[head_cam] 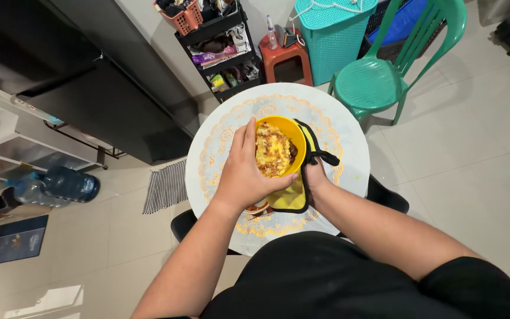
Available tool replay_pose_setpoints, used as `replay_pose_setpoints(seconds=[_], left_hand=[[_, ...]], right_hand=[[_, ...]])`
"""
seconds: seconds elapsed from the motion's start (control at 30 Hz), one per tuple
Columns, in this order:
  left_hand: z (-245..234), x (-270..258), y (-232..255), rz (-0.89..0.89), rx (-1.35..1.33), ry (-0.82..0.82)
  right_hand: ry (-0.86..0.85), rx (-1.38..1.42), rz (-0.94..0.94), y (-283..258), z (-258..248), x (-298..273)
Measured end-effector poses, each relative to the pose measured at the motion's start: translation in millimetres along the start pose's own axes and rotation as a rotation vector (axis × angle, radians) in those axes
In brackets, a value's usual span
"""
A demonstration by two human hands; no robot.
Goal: Cleaning a wooden board or trivet using a damp cloth at a dining table.
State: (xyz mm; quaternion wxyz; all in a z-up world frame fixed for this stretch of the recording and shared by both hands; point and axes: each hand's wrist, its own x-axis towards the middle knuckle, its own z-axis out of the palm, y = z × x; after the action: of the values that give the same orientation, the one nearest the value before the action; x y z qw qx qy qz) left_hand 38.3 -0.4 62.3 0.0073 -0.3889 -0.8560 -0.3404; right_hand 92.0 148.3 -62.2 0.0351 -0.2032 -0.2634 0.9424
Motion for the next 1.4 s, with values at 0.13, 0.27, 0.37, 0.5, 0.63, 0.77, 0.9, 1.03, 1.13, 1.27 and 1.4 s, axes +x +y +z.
replay_pose_setpoints(seconds=[0.13, 0.27, 0.37, 0.5, 0.63, 0.77, 0.9, 1.03, 1.13, 1.27, 1.4], left_hand=[[-2.5, -1.2, 2.5, -0.063, 0.006, 0.030], [-2.4, -5.5, -4.4, -0.115, -0.087, 0.081], [-0.1, -7.6, -7.4, -0.090, -0.078, 0.083], [-6.5, -6.0, -9.8, -0.144, -0.039, 0.026], [-14.0, -7.2, -17.8, -0.168, -0.069, 0.089], [-14.9, -7.6, -30.3, -0.159, -0.121, 0.188], [-8.9, -11.3, -28.6, -0.172, -0.165, 0.119], [-3.5, -13.7, -36.4, -0.125, -0.189, 0.132], [-7.3, -12.9, -41.5, -0.180, -0.125, 0.106], [-15.8, -12.4, -43.1, -0.212, -0.216, 0.099], [-10.2, -11.6, -47.2, -0.081, -0.230, 0.114]], right_hand=[[0.332, -0.254, 0.098, 17.0, -31.2, 21.2], [0.035, -0.253, -0.164, 34.0, -44.2, 30.7], [0.073, -0.132, -0.136, 30.0, -17.2, 18.5], [-0.030, -0.054, -0.063, 11.1, 15.6, 5.3], [-0.008, -0.165, 0.191, -2.6, 10.1, 19.3], [-0.043, -0.406, -0.077, 12.3, -40.6, 60.4], [0.113, -0.270, -0.164, 5.3, 4.5, 37.0], [0.046, -0.236, -0.176, 0.4, 2.8, 39.9], [0.025, -0.179, 0.001, -1.2, 8.7, 28.2], [-0.037, -0.284, -0.106, -3.1, -1.7, 32.8], [0.034, -0.186, -0.193, 2.3, -20.1, 44.7]])
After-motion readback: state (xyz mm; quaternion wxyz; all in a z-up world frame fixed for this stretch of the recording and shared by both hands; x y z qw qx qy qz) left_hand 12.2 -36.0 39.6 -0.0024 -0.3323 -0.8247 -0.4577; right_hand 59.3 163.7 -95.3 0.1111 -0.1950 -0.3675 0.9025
